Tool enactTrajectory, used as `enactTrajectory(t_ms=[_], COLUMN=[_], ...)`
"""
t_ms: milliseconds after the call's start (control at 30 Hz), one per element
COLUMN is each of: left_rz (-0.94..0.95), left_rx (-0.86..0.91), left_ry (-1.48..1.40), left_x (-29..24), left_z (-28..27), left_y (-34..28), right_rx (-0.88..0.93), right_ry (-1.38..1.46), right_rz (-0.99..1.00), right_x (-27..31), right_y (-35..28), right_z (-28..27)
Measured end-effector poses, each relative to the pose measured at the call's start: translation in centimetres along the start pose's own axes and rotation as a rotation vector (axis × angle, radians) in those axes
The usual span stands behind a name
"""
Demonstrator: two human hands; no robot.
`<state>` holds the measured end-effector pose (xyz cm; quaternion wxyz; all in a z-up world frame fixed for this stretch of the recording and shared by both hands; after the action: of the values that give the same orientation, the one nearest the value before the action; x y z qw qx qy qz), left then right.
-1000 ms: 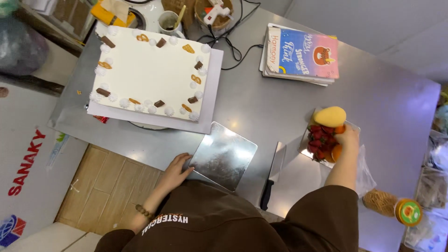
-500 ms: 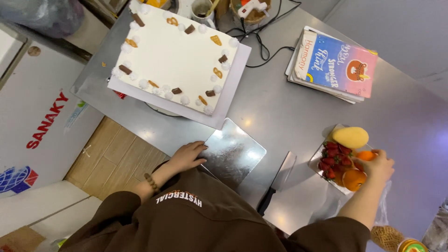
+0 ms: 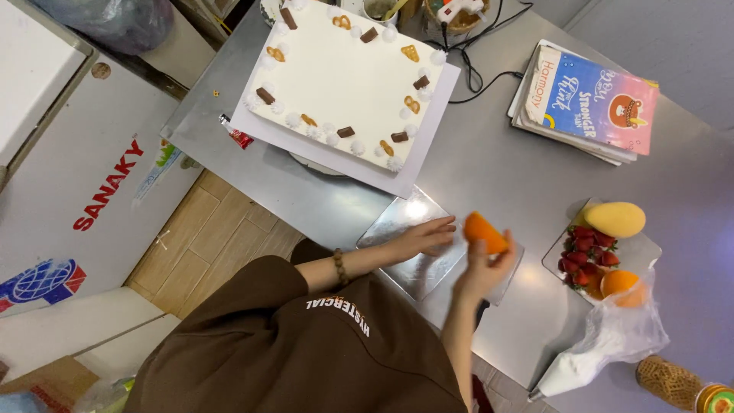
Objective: Slicing oranges and strawberries on a small cutting board to prepare decorations for a cake.
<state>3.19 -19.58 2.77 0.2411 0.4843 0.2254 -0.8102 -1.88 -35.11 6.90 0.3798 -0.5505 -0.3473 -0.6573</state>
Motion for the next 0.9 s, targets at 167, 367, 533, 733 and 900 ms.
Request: enactTrajectory(t_ms=[167, 367, 533, 733, 900], left_rz=[-0.140, -0.310, -0.394, -0.461, -0.423], left_rx=[-0.175, -0.197, -0.083, -0.108, -0.215], left_ry=[-0.319, 0.173, 0.507, 0.612, 0.527], left_x=[0.1, 2.1, 5.8, 2.6, 2.3], left_z=[-2.2, -6.3, -6.3, -4.9, -4.1], left_y=[-2.6, -4.2, -3.5, -3.8, -4.6], right_rx=[0.169, 0.175, 0.020, 0.108, 0.171], right_ry=[-0.288, -1.279, -1.329, -1.401, -1.224], right_rz=[0.009, 0.140, 0.472, 0.574, 0.407], right_x=[2.7, -2.8, -6.8, -8.6, -5.7], right_y=[-5.2, -5.2, -5.7, -7.5, -10.2], right_z=[5.8, -6.5, -14.1, -15.5, -10.4])
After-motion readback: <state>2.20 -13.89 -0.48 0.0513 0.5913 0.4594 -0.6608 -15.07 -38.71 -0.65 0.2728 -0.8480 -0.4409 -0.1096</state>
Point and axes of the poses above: each hand's wrist, its own y-axis towards the middle knuckle, its own z-axis out of the palm, x = y × z, the point moved 5 cm from there along y, towards the middle knuckle, and after that the axes turned 10 degrees about x, right-handed, at the moved point
